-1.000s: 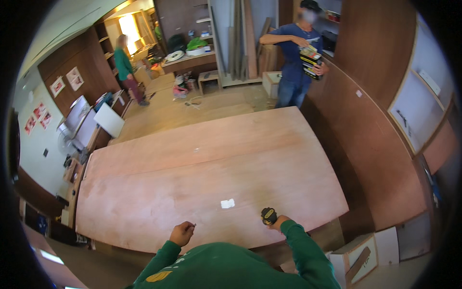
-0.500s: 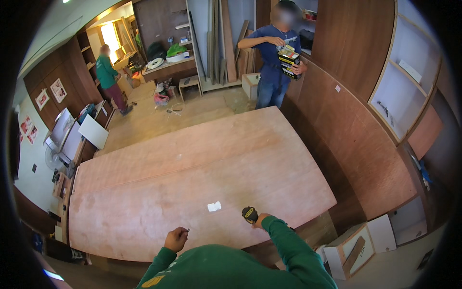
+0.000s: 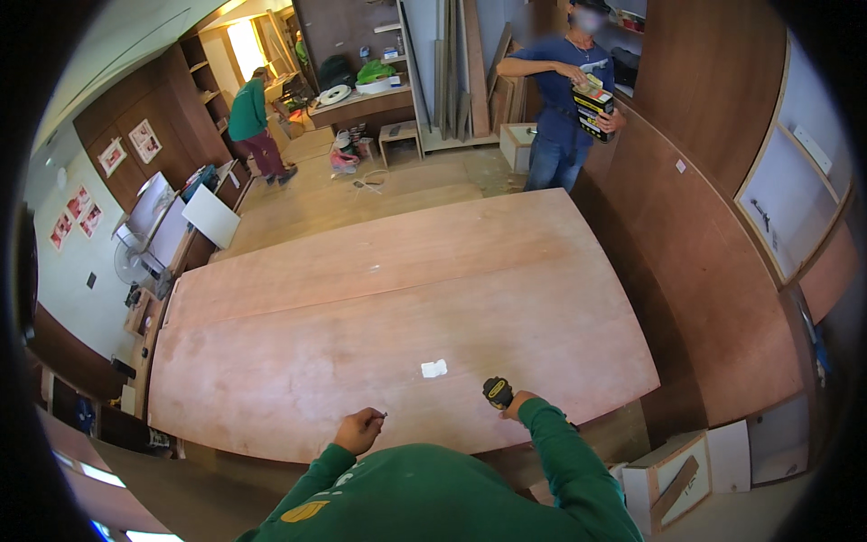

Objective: The person drills several holes into a large sheet of plywood using a power drill and then helps another person move and position the plywood sheet.

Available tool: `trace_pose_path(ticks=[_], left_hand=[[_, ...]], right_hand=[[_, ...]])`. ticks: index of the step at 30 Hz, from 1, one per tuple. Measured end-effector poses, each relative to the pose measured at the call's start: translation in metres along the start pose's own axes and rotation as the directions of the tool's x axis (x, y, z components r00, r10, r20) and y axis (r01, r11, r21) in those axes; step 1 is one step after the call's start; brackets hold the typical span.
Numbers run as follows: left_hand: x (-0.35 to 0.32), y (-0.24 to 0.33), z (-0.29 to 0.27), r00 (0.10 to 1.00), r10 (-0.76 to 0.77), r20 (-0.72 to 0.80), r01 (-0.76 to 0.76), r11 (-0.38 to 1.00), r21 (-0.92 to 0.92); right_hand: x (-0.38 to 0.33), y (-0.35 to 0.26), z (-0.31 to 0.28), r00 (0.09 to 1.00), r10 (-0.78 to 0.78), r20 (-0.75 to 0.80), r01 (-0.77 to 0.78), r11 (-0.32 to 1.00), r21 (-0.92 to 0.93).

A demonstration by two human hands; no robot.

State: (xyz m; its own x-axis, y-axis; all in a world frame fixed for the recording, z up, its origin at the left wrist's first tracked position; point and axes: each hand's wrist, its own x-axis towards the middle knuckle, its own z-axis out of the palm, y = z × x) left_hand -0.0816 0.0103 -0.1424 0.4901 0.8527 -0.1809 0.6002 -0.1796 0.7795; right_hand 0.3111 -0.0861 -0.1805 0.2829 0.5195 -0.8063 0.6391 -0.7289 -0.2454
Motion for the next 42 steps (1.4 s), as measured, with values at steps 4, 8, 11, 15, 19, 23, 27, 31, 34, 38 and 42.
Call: trace_pose_path(ticks=[4,8,11,15,19,23,27,31,34,38,42], left_hand=[[0.002,0.004,0.005,0.999,0.041,-0.004,-0.041,0.999,0.009],[-0.006,-0.004,0.006,1.0,0.023,-0.003,-0.023,1.0,-0.021],[-0.002,-0.003,0.009,1.0,0.025,0.012,-0.025,1.0,0.004],[0.0,0.011,0.009,0.999,0.041,0.02,-0.041,0.999,0.014],[0.002,0.006,0.01,0.998,0.065,0.008,-0.065,0.998,-0.007],[0.002,0.006,0.009,0.998,0.063,0.024,-0.062,0.998,-0.019],[0.002,0.01,0.008,0.996,0.083,0.019,-0.084,0.996,0.029],[0.001,0.009,0.012,0.996,0.085,0.04,-0.086,0.996,0.014],[-0.001,0.014,0.015,0.995,0.089,0.046,-0.089,0.996,0.006],[-0.004,0.011,0.019,0.997,0.075,0.034,-0.075,0.997,0.018],[0.009,-0.011,0.026,0.998,0.032,0.046,-0.036,0.995,0.093]], right_hand=[[0.009,0.009,0.004,0.999,-0.036,-0.014,0.036,0.998,-0.042],[0.009,-0.002,0.007,0.995,-0.097,-0.032,0.091,0.982,-0.164],[0.007,-0.005,0.004,0.994,-0.102,-0.035,0.094,0.98,-0.175],[0.006,-0.005,0.003,0.993,-0.117,-0.027,0.109,0.973,-0.203],[0.008,-0.007,0.003,0.994,-0.11,-0.023,0.103,0.972,-0.209],[0.011,-0.005,0.004,0.996,-0.089,-0.022,0.084,0.982,-0.17],[0.004,-0.009,-0.002,0.998,-0.064,0.007,0.065,0.988,-0.14],[0.004,-0.004,-0.004,0.999,-0.031,0.029,0.034,0.993,-0.11],[0.002,0.002,-0.002,0.999,-0.04,0.01,0.04,0.994,-0.105],[0.002,0.002,-0.003,0.998,-0.047,0.044,0.049,0.997,-0.053],[0.051,0.019,0.009,0.991,-0.135,0.012,0.135,0.989,-0.065]])
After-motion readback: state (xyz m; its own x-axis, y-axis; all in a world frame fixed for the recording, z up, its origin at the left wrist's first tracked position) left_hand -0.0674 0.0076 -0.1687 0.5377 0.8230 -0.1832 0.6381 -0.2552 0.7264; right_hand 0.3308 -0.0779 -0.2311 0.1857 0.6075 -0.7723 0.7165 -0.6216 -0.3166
